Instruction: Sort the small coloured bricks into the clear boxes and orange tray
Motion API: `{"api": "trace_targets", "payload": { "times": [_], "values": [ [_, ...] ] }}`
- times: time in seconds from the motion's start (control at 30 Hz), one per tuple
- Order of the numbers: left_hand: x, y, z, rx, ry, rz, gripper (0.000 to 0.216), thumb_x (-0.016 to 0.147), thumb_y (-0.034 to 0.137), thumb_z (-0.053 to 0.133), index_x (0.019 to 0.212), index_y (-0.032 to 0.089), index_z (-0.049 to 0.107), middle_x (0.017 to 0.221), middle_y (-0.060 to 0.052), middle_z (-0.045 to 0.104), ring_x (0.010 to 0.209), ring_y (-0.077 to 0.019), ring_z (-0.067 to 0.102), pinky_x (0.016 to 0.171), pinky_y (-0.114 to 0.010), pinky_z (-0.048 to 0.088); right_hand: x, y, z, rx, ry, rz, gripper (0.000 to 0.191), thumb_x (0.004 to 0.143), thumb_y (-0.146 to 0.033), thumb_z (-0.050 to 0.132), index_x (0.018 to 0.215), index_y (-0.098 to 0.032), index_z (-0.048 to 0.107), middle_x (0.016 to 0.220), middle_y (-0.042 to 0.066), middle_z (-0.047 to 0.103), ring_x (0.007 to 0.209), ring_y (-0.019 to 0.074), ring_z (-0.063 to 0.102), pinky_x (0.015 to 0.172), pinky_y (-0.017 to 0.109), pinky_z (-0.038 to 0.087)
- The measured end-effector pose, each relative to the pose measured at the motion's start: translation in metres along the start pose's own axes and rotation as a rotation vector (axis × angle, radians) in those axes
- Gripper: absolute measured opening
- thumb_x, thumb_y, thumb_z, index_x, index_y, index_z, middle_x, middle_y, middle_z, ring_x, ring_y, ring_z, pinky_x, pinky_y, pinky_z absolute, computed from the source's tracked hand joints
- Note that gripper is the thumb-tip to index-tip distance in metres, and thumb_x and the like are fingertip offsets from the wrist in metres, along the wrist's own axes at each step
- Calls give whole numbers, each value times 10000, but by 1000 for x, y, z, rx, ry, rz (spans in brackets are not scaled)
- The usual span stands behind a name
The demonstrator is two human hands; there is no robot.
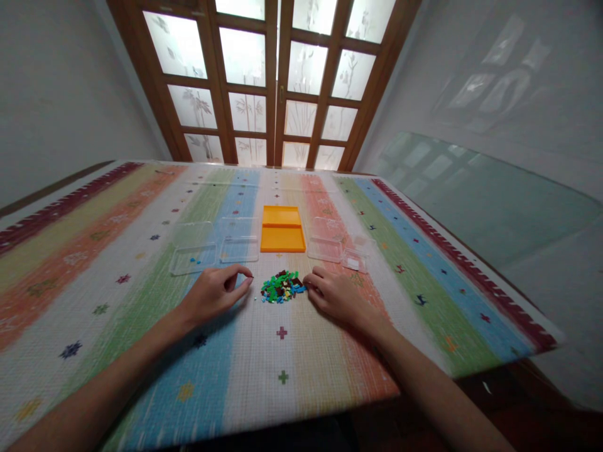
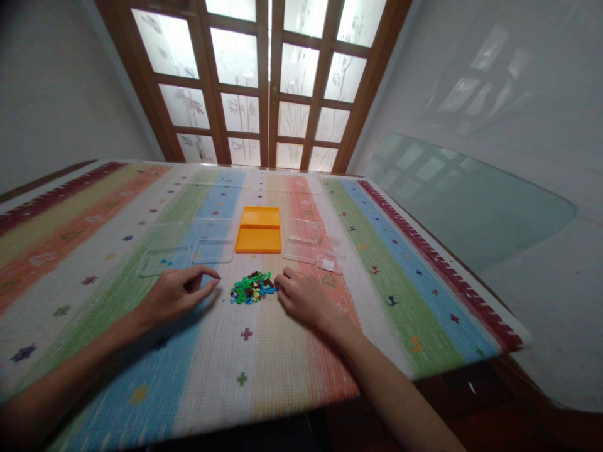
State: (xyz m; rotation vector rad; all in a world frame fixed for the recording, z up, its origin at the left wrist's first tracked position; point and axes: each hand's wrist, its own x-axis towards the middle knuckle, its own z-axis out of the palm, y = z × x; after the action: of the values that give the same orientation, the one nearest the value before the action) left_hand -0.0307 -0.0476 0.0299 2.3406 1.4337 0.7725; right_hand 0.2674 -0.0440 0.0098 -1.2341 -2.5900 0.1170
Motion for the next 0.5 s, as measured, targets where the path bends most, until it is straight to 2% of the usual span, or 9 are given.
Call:
{"api": "trace_targets", "payload": {
  "times": [0.13,0.23,0.5],
  "values": [
    [15,-6,-20,48,57,-85,315,872,400,509,921,169,718,504,66,431,457,-107,426,538,-237,340,1,0,-1,6,-1,-12,182,926,-135,458,918,-161,638,881,67,612,692,138,497,633,274,296],
    [28,-15,-28,105,41,-120,329,859,404,513,914,160,728,499,55,466,461,-114,451,544,-240,338,1,-1,-2,4,0,-14,181,931,-134,458,921,-158,636,891,69,611,695,138,500,645,277,304],
    [57,-34,-21,271,-87,-151,353,893,370,489,975,148,751,562,2,604,517,-145,532,570,-249,338,1,-3,-5,-25,-59,26,183,924,-131,470,946,-152,650,916,73,623,712,142,509,650,277,311]
  ]
}}
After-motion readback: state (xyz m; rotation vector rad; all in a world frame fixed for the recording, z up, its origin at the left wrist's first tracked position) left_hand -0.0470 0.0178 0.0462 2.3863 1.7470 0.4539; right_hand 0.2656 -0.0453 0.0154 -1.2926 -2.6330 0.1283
